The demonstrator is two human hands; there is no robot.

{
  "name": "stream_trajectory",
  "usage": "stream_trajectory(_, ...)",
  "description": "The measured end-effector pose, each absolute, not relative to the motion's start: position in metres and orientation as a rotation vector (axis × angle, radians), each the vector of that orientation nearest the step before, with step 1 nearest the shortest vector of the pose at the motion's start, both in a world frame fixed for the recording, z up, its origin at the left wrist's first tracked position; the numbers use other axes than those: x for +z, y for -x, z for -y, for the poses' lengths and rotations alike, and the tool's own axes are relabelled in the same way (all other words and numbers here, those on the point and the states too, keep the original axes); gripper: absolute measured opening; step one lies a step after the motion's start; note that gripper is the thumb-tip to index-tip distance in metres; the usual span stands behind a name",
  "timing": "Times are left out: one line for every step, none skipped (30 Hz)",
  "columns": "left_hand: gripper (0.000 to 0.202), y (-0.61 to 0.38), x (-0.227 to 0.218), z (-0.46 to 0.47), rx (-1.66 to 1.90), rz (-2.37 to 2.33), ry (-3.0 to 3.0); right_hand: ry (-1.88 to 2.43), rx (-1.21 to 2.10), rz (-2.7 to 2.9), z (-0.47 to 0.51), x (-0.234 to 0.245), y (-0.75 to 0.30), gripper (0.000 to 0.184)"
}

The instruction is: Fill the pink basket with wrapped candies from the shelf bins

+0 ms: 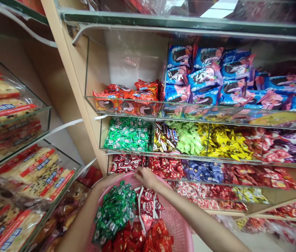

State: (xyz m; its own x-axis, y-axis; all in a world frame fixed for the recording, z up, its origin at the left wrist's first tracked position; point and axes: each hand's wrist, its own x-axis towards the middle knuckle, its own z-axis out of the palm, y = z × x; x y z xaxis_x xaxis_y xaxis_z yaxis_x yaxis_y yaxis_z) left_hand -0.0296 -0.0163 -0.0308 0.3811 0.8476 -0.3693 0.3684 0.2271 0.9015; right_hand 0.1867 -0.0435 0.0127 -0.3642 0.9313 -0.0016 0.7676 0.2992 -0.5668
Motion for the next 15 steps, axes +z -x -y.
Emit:
stream_trajectory(0.06, 0.03, -0.031, 0.016, 0.479, -1.202, -1.371, 1.631, 0.601, 2.185, 0.041, 0.013, -0.181, 0.018)
stream_trajectory(0.06, 0.03, -0.031, 0.016, 0.481, -1.204, -1.375, 1.705, 0.54, 2.137, 0.037, 0.014, -0.176, 0.02)
stream_trajectory(0.061, 0.03, -0.031, 0.016, 0.483, -1.208, -1.378, 1.753, 0.506, 2.102, 0.034, 0.014, -0.171, 0.022)
stream_trajectory(0.061, 0.03, -0.03, 0.016, 0.486, -1.213, -1.38, 1.783, 0.485, 2.08, 0.031, 0.015, -0.167, 0.024)
stream_trajectory(0.061, 0.03, -0.03, 0.017, 0.487, -1.216, -1.382, 1.816, 0.465, 2.059, 0.027, 0.015, -0.163, 0.027)
stream_trajectory(0.061, 0.03, -0.029, 0.017, 0.488, -1.217, -1.384, 1.85, 0.451, 2.043, 0.023, 0.016, -0.16, 0.03)
stream_trajectory(0.061, 0.03, -0.029, 0.018, 0.489, -1.215, -1.386, 1.882, 0.446, 2.032, 0.019, 0.017, -0.158, 0.032)
stream_trajectory(0.06, 0.03, -0.028, 0.018, 0.491, -1.211, -1.388, 1.911, 0.447, 2.026, 0.015, 0.018, -0.157, 0.033)
stream_trajectory(0.059, 0.03, -0.028, 0.019, 0.495, -1.208, -1.39, 1.934, 0.453, 2.024, 0.011, 0.018, -0.155, 0.033)
stream_trajectory(0.059, 0.029, -0.027, 0.019, 0.5, -1.207, -1.391, 1.952, 0.46, 2.023, 0.007, 0.019, -0.155, 0.033)
stream_trajectory(0.058, 0.029, -0.026, 0.02, 0.503, -1.207, -1.391, 1.964, 0.468, 2.022, 0.004, 0.019, -0.154, 0.033)
stream_trajectory(0.058, 0.028, -0.026, 0.02, 0.507, -1.212, -1.391, 1.973, 0.476, 2.018, 0.002, 0.019, -0.154, 0.033)
stream_trajectory(0.058, 0.028, -0.025, 0.02, 0.51, -1.219, -1.391, 1.979, 0.484, 2.012, 0.0, 0.019, -0.154, 0.033)
stream_trajectory(0.059, 0.028, -0.025, 0.02, 0.511, -1.233, -1.389, 1.985, 0.492, 2.003, -0.002, 0.019, -0.154, 0.034)
stream_trajectory(0.06, 0.027, -0.025, 0.02, 0.511, -1.248, -1.387, 1.989, 0.501, 1.99, -0.003, 0.018, -0.154, 0.034)
